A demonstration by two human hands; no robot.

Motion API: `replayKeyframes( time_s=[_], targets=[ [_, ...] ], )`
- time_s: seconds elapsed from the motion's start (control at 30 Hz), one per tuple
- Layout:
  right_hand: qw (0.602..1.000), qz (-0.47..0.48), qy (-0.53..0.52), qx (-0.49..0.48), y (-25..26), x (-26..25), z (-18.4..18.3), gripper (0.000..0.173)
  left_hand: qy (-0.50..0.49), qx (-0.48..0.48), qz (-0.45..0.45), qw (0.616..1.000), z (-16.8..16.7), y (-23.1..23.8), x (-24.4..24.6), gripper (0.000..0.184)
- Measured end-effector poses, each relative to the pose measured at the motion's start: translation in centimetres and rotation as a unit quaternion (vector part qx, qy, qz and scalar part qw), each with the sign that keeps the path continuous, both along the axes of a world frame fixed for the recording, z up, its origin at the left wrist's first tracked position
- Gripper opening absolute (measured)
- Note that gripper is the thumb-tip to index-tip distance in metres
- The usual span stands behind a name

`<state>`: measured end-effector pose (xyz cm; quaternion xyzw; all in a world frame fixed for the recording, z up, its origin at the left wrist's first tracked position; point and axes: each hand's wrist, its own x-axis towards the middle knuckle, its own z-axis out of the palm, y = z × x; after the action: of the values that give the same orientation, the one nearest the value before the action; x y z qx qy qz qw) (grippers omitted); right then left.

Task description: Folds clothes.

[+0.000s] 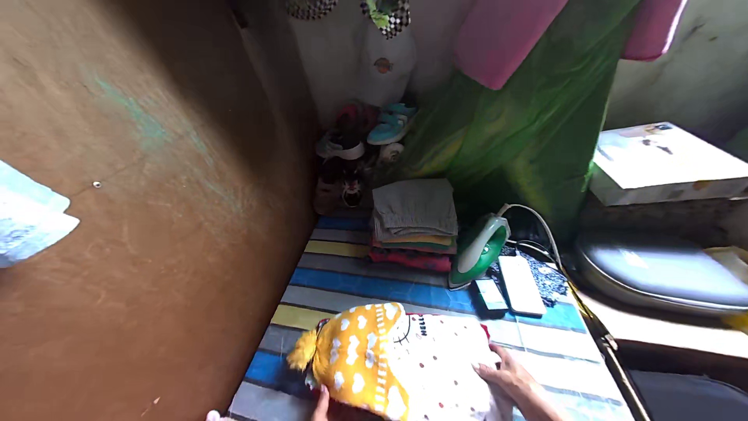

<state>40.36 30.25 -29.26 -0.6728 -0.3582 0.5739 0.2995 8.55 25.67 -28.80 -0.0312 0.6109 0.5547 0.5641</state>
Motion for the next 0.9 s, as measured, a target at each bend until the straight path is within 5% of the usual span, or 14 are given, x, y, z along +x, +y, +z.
replayKeyframes(
  time_s=[0.1,0.27,0.37,0.47,0.6,0.7,0.9],
  targets=[
    [0.995,-0.038,0.087,-0.015,-2.0,-3.9,0.9,0.066,0.019,0.092,0.022,0.995,1.0,5.0,-2.2,0.046],
    [0.938,-0.189,0.270,-0.111,-2.7,-15.2,2.9,0.011,0.129,0.151,-0.042,0.979,2.9,11.6,-5.0,0.051],
    [0.926,-0.208,0.300,-0.097,-1.0,-20.4,4.5,0.015,0.246,0.122,-0.076,0.959,0.9,10.7,-6.1,0.048],
    [0.921,-0.228,0.309,-0.070,0.3,-23.0,4.0,0.027,0.238,0.085,-0.103,0.962,0.1,6.7,-5.3,0.049],
    [0.917,-0.267,0.279,-0.102,-2.6,-21.4,3.6,0.040,0.100,0.056,-0.133,0.984,-0.8,2.6,-2.5,0.052],
    [0.945,-0.232,0.197,-0.122,-4.6,-17.4,3.1,0.031,0.085,0.045,-0.132,0.987,-0.9,1.8,-0.6,0.049],
    [0.994,-0.071,-0.022,0.078,-1.0,-10.9,2.0,0.044,0.097,-0.035,-0.154,0.983,-0.6,1.7,0.9,0.043]
  ],
)
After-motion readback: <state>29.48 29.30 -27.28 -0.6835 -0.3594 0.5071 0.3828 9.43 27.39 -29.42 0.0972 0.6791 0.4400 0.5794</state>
